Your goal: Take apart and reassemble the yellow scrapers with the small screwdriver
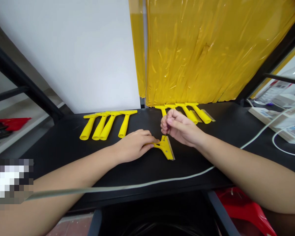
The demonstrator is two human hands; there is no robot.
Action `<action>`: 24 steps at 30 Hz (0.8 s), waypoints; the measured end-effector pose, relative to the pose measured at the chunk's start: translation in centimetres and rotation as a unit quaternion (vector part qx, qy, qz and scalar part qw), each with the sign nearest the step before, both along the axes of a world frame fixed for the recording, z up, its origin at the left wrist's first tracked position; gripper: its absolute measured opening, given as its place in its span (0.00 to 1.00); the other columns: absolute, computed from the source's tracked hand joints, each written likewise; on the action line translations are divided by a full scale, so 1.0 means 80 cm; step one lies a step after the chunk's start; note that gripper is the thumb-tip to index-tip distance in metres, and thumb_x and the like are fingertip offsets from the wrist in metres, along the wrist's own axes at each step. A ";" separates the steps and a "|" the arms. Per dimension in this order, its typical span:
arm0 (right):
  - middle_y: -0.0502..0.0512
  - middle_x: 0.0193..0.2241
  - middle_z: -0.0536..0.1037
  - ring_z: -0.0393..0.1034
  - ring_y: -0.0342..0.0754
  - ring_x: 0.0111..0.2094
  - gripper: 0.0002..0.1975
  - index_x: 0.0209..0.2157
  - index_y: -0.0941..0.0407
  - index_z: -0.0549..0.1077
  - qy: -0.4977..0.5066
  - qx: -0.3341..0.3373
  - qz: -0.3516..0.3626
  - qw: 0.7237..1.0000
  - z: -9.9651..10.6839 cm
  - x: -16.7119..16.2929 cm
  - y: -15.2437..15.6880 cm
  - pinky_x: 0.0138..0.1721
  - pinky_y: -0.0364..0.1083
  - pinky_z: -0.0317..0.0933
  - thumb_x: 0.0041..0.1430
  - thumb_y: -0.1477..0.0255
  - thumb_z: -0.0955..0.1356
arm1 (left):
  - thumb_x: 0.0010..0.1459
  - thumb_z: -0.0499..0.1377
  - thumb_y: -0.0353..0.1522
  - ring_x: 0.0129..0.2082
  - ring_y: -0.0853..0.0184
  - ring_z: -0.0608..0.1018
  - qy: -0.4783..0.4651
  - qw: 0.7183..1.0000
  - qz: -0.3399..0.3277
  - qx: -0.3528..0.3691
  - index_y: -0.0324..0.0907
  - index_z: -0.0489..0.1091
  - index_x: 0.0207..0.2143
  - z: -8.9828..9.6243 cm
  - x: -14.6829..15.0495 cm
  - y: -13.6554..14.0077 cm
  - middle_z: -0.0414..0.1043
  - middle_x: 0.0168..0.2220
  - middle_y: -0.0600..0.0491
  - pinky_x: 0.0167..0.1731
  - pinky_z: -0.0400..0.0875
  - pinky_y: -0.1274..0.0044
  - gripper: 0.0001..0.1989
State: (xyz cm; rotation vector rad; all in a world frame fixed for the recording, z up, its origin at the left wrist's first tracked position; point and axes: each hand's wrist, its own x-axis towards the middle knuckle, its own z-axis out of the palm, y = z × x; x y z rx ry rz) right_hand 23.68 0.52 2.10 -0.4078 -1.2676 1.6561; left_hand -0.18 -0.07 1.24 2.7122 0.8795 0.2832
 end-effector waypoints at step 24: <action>0.43 0.25 0.62 0.59 0.43 0.26 0.16 0.36 0.50 0.66 -0.001 -0.036 -0.042 0.998 -0.006 -0.005 0.009 0.36 0.45 0.63 0.62 0.59 0.76 | 0.74 0.54 0.33 0.50 0.62 0.76 0.016 1.000 0.007 -0.001 0.49 0.75 0.60 0.002 0.002 -0.003 0.75 0.48 0.50 0.54 0.68 0.70 0.17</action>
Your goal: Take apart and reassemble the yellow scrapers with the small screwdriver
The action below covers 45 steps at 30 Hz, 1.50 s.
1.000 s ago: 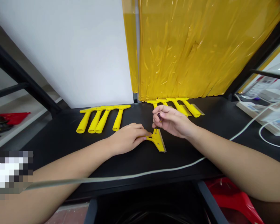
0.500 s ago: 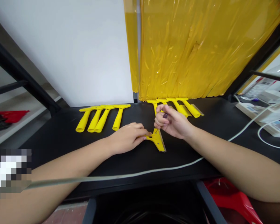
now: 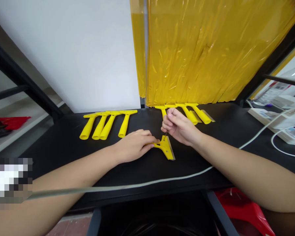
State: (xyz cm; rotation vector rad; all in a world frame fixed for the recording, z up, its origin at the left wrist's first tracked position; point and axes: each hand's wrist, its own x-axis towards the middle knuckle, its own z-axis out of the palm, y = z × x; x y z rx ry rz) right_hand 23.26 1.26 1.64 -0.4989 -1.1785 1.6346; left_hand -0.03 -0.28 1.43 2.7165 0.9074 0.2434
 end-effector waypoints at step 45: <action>0.46 0.23 0.63 0.58 0.44 0.26 0.17 0.31 0.53 0.74 0.000 0.008 0.032 0.999 0.000 -0.002 -0.002 0.34 0.48 0.61 0.67 0.55 0.71 | 0.75 0.52 0.35 0.50 0.60 0.75 0.029 0.999 0.014 0.002 0.48 0.74 0.60 0.004 0.002 -0.007 0.75 0.49 0.50 0.52 0.70 0.68 0.18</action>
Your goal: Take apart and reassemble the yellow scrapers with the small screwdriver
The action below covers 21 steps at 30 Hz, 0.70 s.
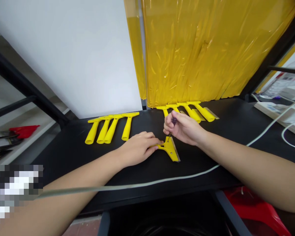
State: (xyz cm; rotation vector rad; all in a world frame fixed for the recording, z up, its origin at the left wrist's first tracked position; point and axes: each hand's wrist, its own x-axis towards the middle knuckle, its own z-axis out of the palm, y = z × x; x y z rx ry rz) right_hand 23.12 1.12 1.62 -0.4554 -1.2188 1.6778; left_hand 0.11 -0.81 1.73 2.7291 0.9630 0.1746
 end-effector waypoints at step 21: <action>0.50 0.33 0.71 0.66 0.45 0.35 0.13 0.31 0.56 0.72 0.049 -0.009 -0.038 0.998 0.002 0.000 0.002 0.37 0.46 0.63 0.64 0.64 0.75 | 0.75 0.52 0.36 0.49 0.60 0.75 -0.003 1.000 0.005 0.003 0.50 0.74 0.61 -0.004 -0.001 0.002 0.74 0.49 0.51 0.52 0.70 0.68 0.18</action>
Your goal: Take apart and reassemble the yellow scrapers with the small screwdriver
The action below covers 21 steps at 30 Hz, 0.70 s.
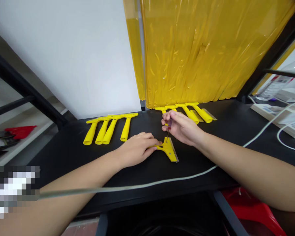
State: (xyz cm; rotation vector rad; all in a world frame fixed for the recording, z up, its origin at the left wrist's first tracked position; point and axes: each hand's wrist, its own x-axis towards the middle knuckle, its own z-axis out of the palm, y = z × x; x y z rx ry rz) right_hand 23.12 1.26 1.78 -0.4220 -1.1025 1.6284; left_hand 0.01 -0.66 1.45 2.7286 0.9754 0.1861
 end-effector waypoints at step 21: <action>0.45 0.26 0.66 0.59 0.42 0.27 0.11 0.36 0.52 0.70 0.009 -0.004 0.064 0.998 0.003 0.000 -0.002 0.37 0.45 0.61 0.67 0.63 0.73 | 0.76 0.52 0.36 0.48 0.61 0.73 -0.010 1.000 -0.006 0.007 0.50 0.74 0.61 -0.002 -0.002 0.000 0.74 0.48 0.51 0.51 0.68 0.70 0.18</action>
